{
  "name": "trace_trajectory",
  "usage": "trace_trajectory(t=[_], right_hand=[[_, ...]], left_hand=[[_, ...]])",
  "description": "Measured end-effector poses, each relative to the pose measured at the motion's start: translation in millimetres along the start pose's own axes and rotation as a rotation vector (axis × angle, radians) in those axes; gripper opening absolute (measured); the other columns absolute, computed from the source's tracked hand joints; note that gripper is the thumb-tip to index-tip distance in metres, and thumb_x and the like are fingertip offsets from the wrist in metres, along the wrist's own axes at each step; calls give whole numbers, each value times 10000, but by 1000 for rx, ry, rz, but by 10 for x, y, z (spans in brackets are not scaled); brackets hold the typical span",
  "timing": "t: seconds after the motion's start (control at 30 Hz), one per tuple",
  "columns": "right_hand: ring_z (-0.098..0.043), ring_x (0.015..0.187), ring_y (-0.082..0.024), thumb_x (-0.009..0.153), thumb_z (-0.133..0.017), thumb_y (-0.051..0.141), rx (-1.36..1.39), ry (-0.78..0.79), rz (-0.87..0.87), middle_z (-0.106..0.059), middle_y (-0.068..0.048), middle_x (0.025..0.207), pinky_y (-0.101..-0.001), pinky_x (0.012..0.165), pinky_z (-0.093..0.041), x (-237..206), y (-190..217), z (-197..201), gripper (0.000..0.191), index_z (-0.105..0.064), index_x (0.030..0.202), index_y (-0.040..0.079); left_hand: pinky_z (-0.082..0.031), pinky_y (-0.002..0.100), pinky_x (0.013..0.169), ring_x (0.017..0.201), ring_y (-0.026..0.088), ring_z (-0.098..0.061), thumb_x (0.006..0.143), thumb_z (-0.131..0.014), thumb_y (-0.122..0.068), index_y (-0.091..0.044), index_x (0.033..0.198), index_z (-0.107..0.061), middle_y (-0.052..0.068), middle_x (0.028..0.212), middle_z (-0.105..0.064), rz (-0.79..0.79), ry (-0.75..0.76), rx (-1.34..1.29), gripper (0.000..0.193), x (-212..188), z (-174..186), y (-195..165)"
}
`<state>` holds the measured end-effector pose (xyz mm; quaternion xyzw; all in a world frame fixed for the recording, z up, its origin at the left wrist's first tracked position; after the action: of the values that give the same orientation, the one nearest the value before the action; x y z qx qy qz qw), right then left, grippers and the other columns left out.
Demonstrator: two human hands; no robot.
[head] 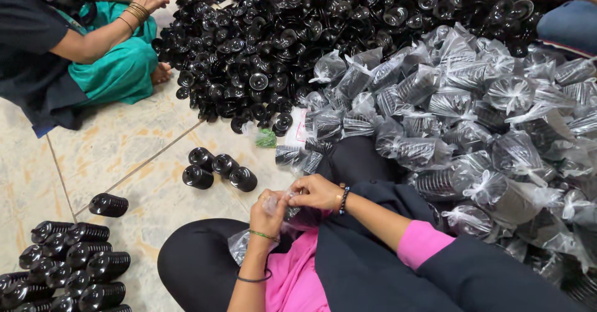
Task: The person sits on the floor and packs black plastic bottles into clear plastic bags, twisting and tying each bag closed, then places the bagged bottles onto a pile of finished bags beside them. They repeat this cycle continuously, taking loose bottles from the floor.
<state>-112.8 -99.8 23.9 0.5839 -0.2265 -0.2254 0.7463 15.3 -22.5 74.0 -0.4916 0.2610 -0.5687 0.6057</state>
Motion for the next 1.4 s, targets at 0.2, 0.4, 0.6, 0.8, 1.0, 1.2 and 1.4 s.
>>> trace_trajectory(t=[0.2,0.4,0.6,0.8,1.0,1.2,1.4], right_hand=[[-643,806,-295,910,-700,205,-432,-237,223,-611,-110,847,-400,712,-520,89,239,5,166,-701,906,38],[-615,1023,-322,833,-656,170,-604,-454,559,-661,-140,1053,-451,881,-435,-21,608,-72,135,-612,901,63],[-664,954,-258,889,-646,199,-388,-254,251,-692,-90,952,-455,875,-431,309,61,-261,120,-652,902,80],[-667,702,-319,830,-700,251,-252,-278,56,-664,-144,755,-421,627,-497,835,-537,-219,236,-608,779,39],[-641,645,-322,833,-638,205,-203,-347,144,-635,-139,726,-414,594,-490,950,-613,-242,172,-603,802,39],[-628,902,-307,853,-651,200,-394,-263,130,-659,-93,884,-458,783,-419,833,-601,-288,134,-628,865,69],[-577,1175,-244,885,-672,208,-537,-304,326,-667,1,1157,-463,956,-346,697,-368,-350,99,-697,973,171]], left_hand=[[-557,313,650,701,156,-699,903,-727,-127,-18,897,-679,99,842,-758,85,-208,51,120,-72,27,343],[-388,281,505,563,102,-516,897,-773,-183,-45,841,-700,8,696,-629,594,60,-299,166,160,-149,1526],[-350,269,483,550,72,-476,861,-785,-225,-73,812,-708,-35,659,-602,664,274,-280,177,151,-36,1902],[-517,418,642,742,325,-658,924,-745,-183,-39,886,-646,136,769,-691,172,-132,310,178,260,121,1343],[-528,482,730,918,409,-672,802,-630,-6,-71,1034,-649,175,1033,-720,-36,-216,573,242,300,104,707],[-528,487,716,856,413,-675,839,-674,-62,-64,997,-628,189,914,-707,54,-163,544,164,223,87,899],[-370,314,455,531,153,-498,906,-738,-70,-54,926,-601,43,696,-573,609,-82,-317,139,71,199,2154]])
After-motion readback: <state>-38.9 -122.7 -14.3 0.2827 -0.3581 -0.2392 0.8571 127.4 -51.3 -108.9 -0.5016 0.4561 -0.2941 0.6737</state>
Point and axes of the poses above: each hand's wrist, its own x-axis towards the middle knuckle, its own z-axis out of the back of the hand, y = z × x, the point moved 9 cm from there along x, towards the middle knuckle
